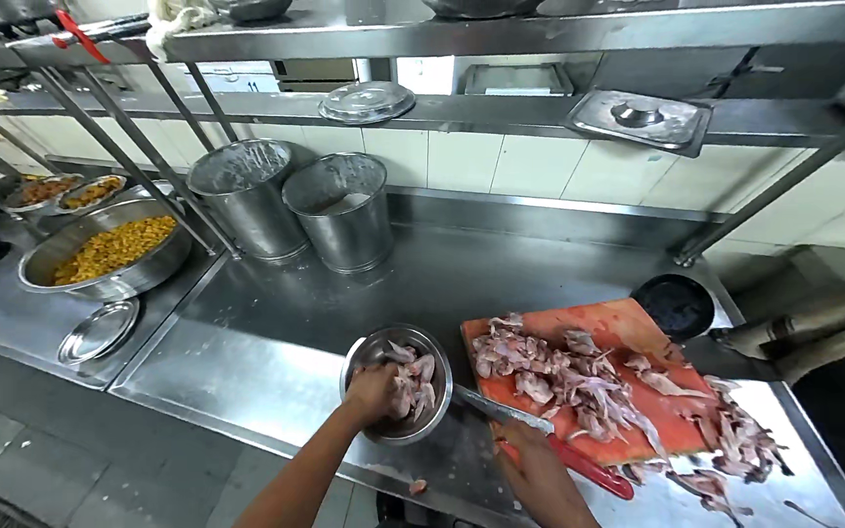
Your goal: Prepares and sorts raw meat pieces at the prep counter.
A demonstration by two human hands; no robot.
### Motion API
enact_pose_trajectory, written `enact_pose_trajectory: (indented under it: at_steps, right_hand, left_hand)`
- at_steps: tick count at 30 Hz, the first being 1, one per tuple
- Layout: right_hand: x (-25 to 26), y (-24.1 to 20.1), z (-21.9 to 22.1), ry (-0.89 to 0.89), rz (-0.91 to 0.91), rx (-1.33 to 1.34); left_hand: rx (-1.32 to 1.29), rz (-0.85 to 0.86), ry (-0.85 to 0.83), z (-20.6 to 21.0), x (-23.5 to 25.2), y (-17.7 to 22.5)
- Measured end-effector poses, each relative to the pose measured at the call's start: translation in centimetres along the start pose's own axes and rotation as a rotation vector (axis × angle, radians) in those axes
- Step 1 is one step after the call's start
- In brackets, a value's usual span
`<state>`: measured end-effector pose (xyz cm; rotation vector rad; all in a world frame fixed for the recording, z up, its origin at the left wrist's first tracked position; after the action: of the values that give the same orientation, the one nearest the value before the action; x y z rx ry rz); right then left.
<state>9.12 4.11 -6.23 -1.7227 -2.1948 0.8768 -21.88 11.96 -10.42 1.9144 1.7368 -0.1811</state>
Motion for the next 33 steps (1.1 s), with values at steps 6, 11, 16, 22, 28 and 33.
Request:
enact_pose_trajectory:
  at_steps: [6,11,16,22,28,33]
  right_hand:
    - [0.3,-1.1,-0.6,-0.093,-0.023,0.047]
    - [1.7,-3.9,-1.5,-0.037,-0.069,0.402]
    - [2.7,-4.8,-2.6,0.138,0.069,0.45]
    - [0.9,-0.7,-2.6,0.027,0.148,0.549]
    - [-0.4,1.3,-2.8,0.084,0.143,0.709]
    - [-1.1,3.1,-2.0,-0.057,0.249,0.953]
  left_hand:
    - [-0.837,-0.075,0.258,-5.4,-2.6,-0.1]
    - [-1.472,0.0,0.235,-5.2,-4.6,7.2]
    - [-1.646,-0.103,0.048,-1.4,-5.6,15.7]
    - [-1.326,0.087,0.023,1.6,-5.9,18.4]
    - [-0.967,0.265,0.262,1.3,-4.7,19.5]
    - [-0.733,0.374,0.153,1.8,-4.4,20.9]
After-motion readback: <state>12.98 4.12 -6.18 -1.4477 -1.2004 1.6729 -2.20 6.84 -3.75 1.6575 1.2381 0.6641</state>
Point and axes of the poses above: each hand's wrist, its own x-axis towards the middle knuckle, its own z-axis out of the palm, y = z × x, the point moved 5 cm from there along x, towards the middle knuckle, and after that the axes turned 1 degree about y, right-handed, at the moved point
